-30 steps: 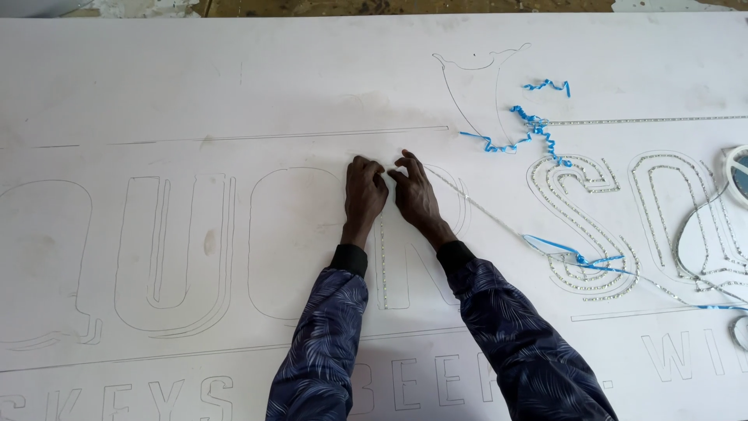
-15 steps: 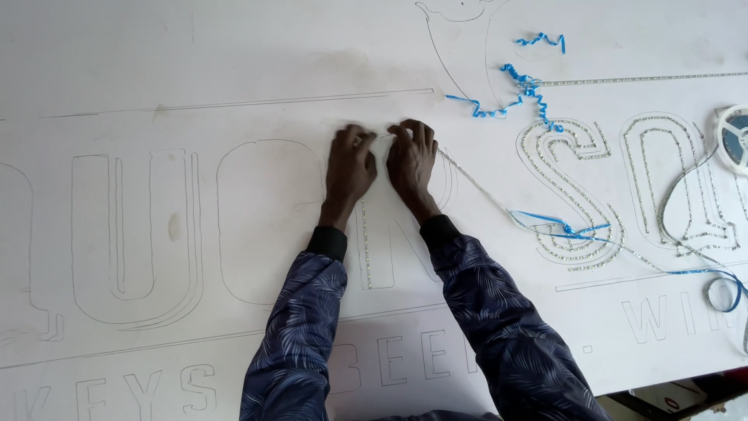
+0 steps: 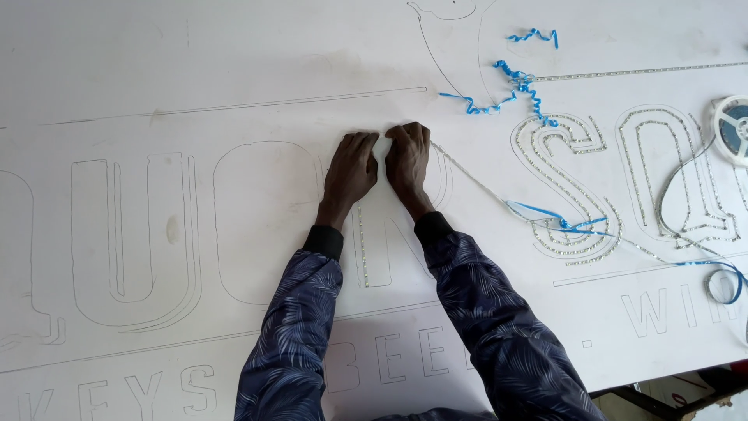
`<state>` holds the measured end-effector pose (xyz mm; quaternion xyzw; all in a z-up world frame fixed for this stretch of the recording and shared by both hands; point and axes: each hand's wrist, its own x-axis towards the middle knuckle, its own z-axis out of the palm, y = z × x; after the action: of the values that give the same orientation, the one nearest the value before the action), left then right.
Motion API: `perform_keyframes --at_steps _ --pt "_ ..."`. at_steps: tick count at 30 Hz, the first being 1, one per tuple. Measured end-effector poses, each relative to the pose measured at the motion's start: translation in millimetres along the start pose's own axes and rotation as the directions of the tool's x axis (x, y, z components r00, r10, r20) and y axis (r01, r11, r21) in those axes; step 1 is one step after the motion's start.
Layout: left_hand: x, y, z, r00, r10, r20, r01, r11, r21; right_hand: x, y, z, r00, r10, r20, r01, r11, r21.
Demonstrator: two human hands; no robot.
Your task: Installing flexible LED strips onto a sign board by peeling the adhesive backing and pressing the strip along the outlines of letters, then cutting to length.
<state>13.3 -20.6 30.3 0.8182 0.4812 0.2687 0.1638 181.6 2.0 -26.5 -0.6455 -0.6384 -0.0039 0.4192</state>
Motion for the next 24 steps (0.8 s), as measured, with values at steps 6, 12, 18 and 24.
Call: perform_keyframes --at_steps 6,12,18,24 --pt "0.7 -11.0 12.7 1.0 -0.003 -0.008 0.003 0.999 0.048 -1.3 7.3 6.5 1.0 0.0 -0.013 0.0 1.0 0.017" --pt "6.0 -5.1 0.4 0.999 0.032 -0.01 -0.031 0.995 0.094 3.6 9.0 -14.9 0.985 -0.087 0.149 0.1 0.992 -0.081" --pt "8.1 -1.5 -6.4 0.999 0.031 -0.03 -0.027 0.993 0.113 4.2 35.9 -48.5 0.983 -0.144 0.114 0.171 0.944 -0.282" --pt "8.6 -6.2 3.0 0.998 0.04 -0.042 -0.034 0.99 0.135 5.2 58.4 -32.7 0.997 0.068 0.048 -0.056 0.977 -0.205"
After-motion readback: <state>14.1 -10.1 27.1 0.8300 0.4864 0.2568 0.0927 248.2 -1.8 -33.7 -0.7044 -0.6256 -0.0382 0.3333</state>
